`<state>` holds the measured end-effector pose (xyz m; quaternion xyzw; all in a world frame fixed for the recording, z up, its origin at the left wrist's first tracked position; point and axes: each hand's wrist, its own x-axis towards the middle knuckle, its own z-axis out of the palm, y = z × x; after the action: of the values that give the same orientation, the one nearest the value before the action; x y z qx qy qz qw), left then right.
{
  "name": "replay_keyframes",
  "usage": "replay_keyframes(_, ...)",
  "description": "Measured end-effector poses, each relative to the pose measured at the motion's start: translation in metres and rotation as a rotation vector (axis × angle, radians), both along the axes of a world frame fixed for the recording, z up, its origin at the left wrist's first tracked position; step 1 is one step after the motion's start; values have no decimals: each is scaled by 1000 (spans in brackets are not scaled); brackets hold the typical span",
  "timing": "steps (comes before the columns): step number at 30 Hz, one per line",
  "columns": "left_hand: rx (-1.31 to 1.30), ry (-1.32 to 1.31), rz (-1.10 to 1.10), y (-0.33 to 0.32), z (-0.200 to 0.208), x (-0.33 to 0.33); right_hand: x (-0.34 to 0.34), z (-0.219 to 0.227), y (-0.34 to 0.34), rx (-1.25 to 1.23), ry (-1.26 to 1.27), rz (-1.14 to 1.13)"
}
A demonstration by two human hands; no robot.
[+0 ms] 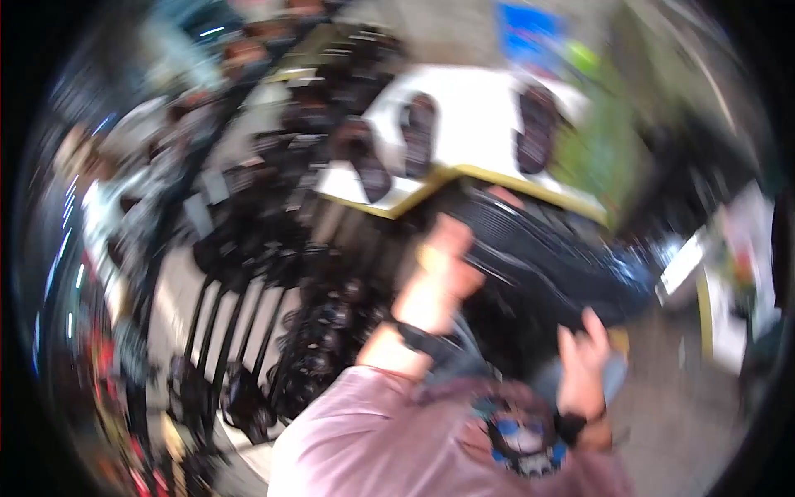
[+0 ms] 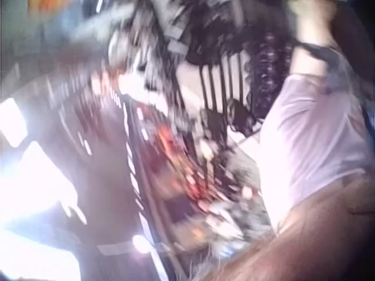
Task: Attaching and pressing soles onto shoes using a manufacturing machine.
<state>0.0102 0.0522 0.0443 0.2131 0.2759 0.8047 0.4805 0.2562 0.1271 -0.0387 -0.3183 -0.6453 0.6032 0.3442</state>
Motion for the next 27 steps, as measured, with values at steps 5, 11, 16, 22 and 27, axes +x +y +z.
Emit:
replay_keyframes(5,-174,1460,550,19,39,-52,-52,37,2,-705,726,-6)
replay_keyframes(11,-280,1308,-300,62,59,32,-49,34,6,-515,668,93)
replay_keyframes(16,-262,1030,-98,35,15,47,-33,36,11,-290,504,47)
replay_keyframes(22,-255,629,34,19,-28,93,-11,77,42,59,183,-84)
replay_keyframes(27,-193,732,-117,43,-25,90,-4,113,71,472,-162,-66)
